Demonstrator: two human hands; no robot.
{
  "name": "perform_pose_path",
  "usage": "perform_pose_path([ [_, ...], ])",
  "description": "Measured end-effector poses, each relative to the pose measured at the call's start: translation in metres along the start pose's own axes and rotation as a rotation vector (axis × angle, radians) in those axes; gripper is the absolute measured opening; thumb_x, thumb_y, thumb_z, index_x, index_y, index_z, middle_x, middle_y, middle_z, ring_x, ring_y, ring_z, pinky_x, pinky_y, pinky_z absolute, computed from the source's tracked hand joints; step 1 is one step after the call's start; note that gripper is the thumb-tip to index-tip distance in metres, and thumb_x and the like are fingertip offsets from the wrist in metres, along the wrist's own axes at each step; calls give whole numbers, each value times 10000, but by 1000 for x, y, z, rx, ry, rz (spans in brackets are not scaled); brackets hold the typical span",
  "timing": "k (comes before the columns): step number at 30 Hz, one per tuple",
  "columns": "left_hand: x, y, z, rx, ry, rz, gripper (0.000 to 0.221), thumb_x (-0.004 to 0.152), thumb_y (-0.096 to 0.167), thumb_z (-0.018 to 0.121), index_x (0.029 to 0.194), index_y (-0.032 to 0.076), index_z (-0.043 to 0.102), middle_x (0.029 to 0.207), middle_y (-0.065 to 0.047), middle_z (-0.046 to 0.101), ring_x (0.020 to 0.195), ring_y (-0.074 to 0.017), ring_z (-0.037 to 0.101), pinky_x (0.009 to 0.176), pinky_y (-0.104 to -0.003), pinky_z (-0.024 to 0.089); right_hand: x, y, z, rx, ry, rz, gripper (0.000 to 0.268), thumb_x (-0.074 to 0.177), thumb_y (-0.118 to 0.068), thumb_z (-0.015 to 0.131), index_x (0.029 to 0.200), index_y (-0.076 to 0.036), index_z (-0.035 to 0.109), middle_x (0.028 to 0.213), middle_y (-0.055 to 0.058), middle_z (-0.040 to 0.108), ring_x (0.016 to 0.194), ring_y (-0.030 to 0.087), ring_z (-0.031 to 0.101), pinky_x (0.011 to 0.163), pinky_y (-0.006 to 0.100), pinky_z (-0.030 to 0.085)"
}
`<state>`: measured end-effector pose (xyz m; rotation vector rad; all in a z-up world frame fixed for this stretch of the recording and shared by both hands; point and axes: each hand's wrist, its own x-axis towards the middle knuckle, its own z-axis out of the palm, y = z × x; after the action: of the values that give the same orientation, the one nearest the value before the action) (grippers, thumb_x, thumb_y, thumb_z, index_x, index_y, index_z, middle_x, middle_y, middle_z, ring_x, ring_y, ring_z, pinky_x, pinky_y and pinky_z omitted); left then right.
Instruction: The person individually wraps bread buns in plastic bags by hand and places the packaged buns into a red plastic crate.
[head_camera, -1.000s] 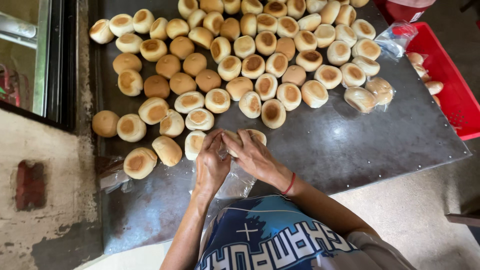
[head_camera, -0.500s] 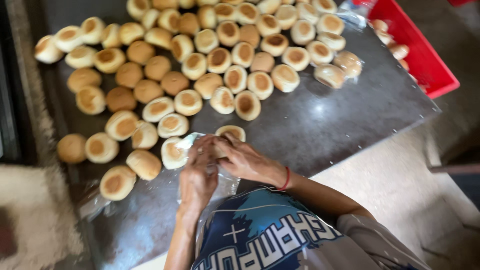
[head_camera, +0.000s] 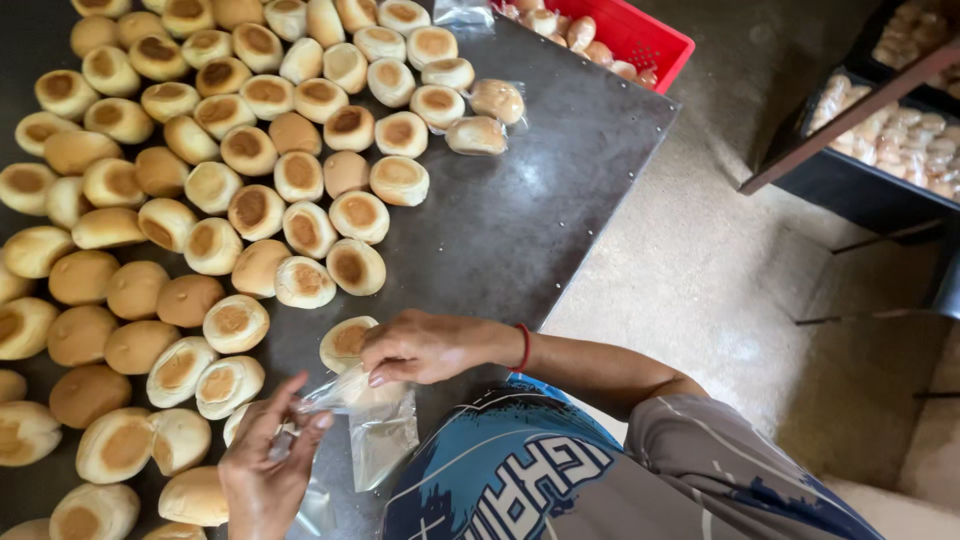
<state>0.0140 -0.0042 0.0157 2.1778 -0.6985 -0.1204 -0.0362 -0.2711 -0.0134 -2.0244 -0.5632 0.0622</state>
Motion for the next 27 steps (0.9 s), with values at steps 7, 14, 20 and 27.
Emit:
perform_pose_path([
  [7,5,-25,24,380,160,162,168,928,43,767,1095,35,768,1044,-131,744,860,-198,686,752,-339,561,18,14,11,-109,388,130,104,946,-142,723,999,-54,738,956,115,793,831,200,768,721,310,608],
  [14,-18,-21,22,-640,314,-116,213,964,53,709,1166,-12,720,1111,-110,729,1027,-161,671,932,-291,557,26,-9,17,957,200,-57,132,1071,-90,645,1105,37,661,1026,126,727,936,233,713,821,352,601],
  [20,7,-45,30,-388,95,-435,235,1007,201,654,1104,5,739,928,-55,764,867,-125,681,778,-251,539,38,-15,42,-305,317,-285,221,881,-9,649,1102,-14,630,1101,161,667,1048,369,643,857,458,564],
  [27,-9,-56,56,-690,-42,-346,217,972,114,633,1120,-7,735,931,-33,754,808,-95,654,700,-274,562,43,-10,37,-186,179,-218,153,928,14,645,1073,-30,671,1101,131,681,1016,328,680,872,404,565],
])
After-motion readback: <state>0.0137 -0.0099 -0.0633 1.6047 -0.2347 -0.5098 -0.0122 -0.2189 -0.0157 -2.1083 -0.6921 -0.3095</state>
